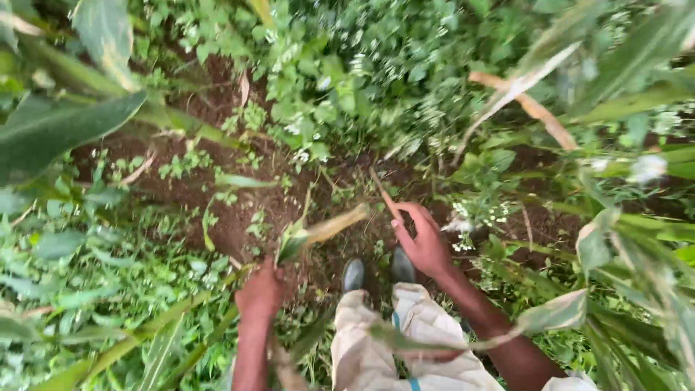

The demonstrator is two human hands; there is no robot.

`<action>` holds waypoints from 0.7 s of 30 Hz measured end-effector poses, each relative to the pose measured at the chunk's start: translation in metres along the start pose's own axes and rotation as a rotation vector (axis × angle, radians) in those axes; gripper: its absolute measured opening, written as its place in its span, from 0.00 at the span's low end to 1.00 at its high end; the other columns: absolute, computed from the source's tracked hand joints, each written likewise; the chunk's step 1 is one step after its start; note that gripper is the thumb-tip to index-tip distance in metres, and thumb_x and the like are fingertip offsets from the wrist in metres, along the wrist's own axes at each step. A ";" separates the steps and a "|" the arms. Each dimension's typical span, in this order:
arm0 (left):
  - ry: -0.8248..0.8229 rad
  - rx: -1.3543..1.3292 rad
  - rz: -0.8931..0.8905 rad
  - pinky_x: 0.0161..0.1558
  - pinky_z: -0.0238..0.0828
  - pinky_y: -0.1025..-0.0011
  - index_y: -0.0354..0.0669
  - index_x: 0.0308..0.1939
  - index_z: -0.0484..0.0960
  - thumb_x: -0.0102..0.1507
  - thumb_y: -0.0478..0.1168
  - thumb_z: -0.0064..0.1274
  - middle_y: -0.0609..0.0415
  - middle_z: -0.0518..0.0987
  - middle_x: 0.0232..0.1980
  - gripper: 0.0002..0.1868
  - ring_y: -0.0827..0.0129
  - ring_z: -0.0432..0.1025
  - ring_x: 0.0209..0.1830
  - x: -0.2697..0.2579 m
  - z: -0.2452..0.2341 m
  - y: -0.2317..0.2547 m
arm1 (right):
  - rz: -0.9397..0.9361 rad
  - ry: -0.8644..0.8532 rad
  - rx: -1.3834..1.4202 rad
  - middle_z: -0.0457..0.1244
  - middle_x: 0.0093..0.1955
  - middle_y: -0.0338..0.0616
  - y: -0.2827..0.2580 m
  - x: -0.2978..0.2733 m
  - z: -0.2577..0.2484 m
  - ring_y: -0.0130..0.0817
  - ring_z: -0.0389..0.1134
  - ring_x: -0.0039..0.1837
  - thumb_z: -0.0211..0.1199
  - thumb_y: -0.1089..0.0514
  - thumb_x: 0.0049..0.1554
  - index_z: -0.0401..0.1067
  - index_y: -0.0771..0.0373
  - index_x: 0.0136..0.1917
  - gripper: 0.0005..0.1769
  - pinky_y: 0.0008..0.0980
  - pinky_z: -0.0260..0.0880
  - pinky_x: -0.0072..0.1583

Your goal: The person uses a sickle to cut weeds and grass at the base of the plants in a garden. They gather the cut vegetation by hand and toss it aside, occasionally moving through the rows of crops to clear more ground.

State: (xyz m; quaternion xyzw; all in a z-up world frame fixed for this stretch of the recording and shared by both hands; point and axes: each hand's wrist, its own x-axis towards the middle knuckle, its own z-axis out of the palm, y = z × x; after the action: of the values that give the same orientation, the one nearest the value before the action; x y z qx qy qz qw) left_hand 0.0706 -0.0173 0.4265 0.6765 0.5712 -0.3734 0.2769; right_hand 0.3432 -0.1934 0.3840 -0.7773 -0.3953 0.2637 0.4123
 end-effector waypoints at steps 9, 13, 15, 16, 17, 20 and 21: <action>0.042 -0.408 -0.131 0.62 0.66 0.39 0.55 0.71 0.68 0.69 0.57 0.36 0.30 0.81 0.56 0.28 0.35 0.73 0.62 -0.050 0.028 -0.064 | 0.215 -0.513 0.160 0.70 0.51 0.58 0.034 -0.075 0.103 0.56 0.72 0.57 0.57 0.64 0.62 0.70 0.64 0.62 0.15 0.58 0.68 0.64; 0.110 -0.522 -0.200 0.61 0.67 0.42 0.55 0.71 0.65 0.69 0.52 0.38 0.30 0.82 0.52 0.25 0.34 0.75 0.58 -0.078 0.054 -0.070 | 0.104 -0.690 0.013 0.72 0.48 0.56 0.075 -0.127 0.111 0.55 0.75 0.54 0.60 0.59 0.61 0.71 0.56 0.62 0.15 0.52 0.76 0.56; 0.233 -0.472 -0.212 0.58 0.70 0.46 0.57 0.66 0.67 0.69 0.52 0.39 0.36 0.84 0.47 0.22 0.39 0.78 0.53 -0.086 0.090 -0.080 | 0.156 -0.913 -0.046 0.72 0.48 0.60 0.101 -0.149 0.101 0.59 0.74 0.53 0.58 0.54 0.60 0.67 0.57 0.62 0.18 0.49 0.78 0.53; 0.237 -0.515 -0.257 0.58 0.70 0.46 0.57 0.66 0.67 0.69 0.52 0.39 0.36 0.84 0.47 0.22 0.39 0.78 0.53 -0.087 0.112 -0.087 | 0.124 -0.964 -0.065 0.72 0.48 0.60 0.117 -0.156 0.096 0.59 0.74 0.53 0.58 0.54 0.60 0.67 0.57 0.62 0.18 0.49 0.78 0.53; 0.384 -0.449 -0.220 0.58 0.68 0.48 0.53 0.64 0.69 0.68 0.51 0.42 0.37 0.85 0.42 0.22 0.41 0.80 0.49 -0.089 0.135 -0.093 | 0.144 -1.034 -0.087 0.72 0.47 0.58 0.132 -0.163 0.091 0.58 0.75 0.51 0.58 0.52 0.59 0.67 0.56 0.62 0.18 0.49 0.77 0.52; 0.575 -0.518 -0.241 0.56 0.67 0.46 0.47 0.62 0.72 0.66 0.49 0.46 0.35 0.84 0.37 0.22 0.39 0.80 0.45 -0.135 0.161 -0.093 | 0.030 -1.174 -0.079 0.72 0.45 0.60 0.169 -0.161 0.069 0.57 0.75 0.49 0.57 0.55 0.60 0.66 0.60 0.61 0.17 0.46 0.78 0.49; 0.619 -0.625 -0.240 0.55 0.69 0.42 0.44 0.61 0.73 0.66 0.49 0.48 0.31 0.83 0.37 0.21 0.33 0.79 0.45 -0.158 0.164 -0.091 | -0.061 -1.196 -0.021 0.70 0.45 0.63 0.180 -0.159 0.063 0.58 0.75 0.48 0.56 0.60 0.61 0.66 0.65 0.61 0.15 0.43 0.79 0.48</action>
State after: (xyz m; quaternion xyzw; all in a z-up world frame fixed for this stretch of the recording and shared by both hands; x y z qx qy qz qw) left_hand -0.0604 -0.2207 0.4675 0.5692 0.7867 0.0074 0.2390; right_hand 0.2815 -0.3606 0.2122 -0.4865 -0.5834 0.6396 0.1180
